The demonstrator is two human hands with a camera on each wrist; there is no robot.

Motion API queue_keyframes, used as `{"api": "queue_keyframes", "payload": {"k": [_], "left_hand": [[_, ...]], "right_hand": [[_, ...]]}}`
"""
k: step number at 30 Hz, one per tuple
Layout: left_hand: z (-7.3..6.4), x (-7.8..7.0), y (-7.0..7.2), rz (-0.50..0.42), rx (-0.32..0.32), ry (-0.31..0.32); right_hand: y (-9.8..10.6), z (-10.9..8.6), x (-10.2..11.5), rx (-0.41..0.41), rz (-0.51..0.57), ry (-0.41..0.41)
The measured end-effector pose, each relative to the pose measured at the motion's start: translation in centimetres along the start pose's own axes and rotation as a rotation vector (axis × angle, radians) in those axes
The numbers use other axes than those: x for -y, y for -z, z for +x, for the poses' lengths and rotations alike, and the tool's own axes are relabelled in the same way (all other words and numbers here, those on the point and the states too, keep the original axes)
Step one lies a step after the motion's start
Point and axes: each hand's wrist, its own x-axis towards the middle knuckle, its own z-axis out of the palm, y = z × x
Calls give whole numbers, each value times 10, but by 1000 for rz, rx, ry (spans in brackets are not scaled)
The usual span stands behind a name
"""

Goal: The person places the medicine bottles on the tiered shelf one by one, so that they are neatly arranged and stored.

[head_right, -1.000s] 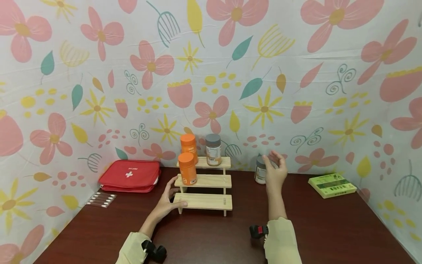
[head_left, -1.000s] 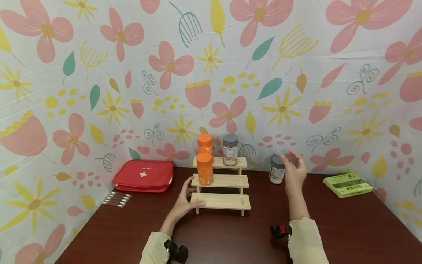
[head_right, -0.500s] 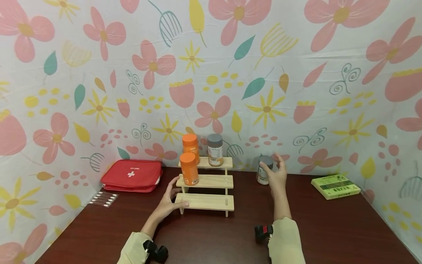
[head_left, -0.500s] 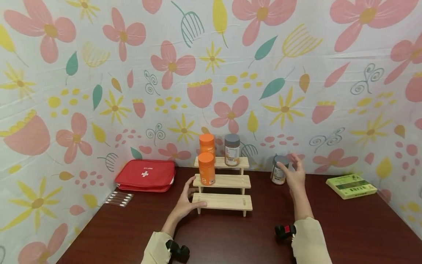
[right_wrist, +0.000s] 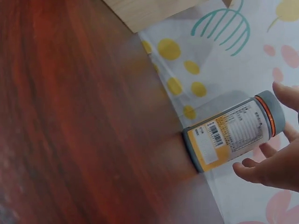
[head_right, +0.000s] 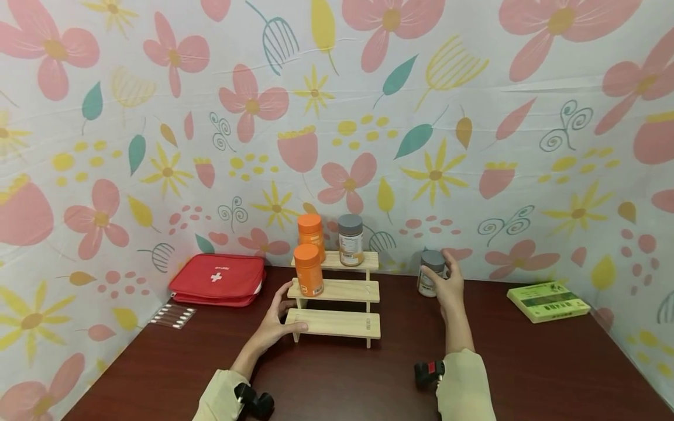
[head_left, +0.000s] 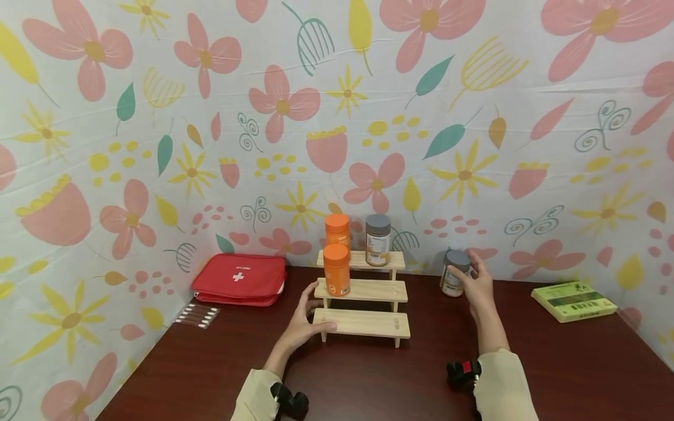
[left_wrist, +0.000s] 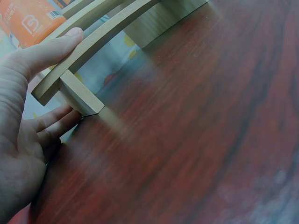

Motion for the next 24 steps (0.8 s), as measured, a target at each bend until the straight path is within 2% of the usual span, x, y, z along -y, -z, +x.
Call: {"api": "queue_keyframes", "payload": {"k": [11,18,24], "left_hand": [[-1,0,-1,-2,2,-2],[-1,0,-1,-5,13,-11],[-1,-2,1,4,0,-10]], "right_hand": [[-3,3,-12,-70,8,20],[-6,6,-16,-149,29,-14],[-9,9,-18,-189,23,0]]}}
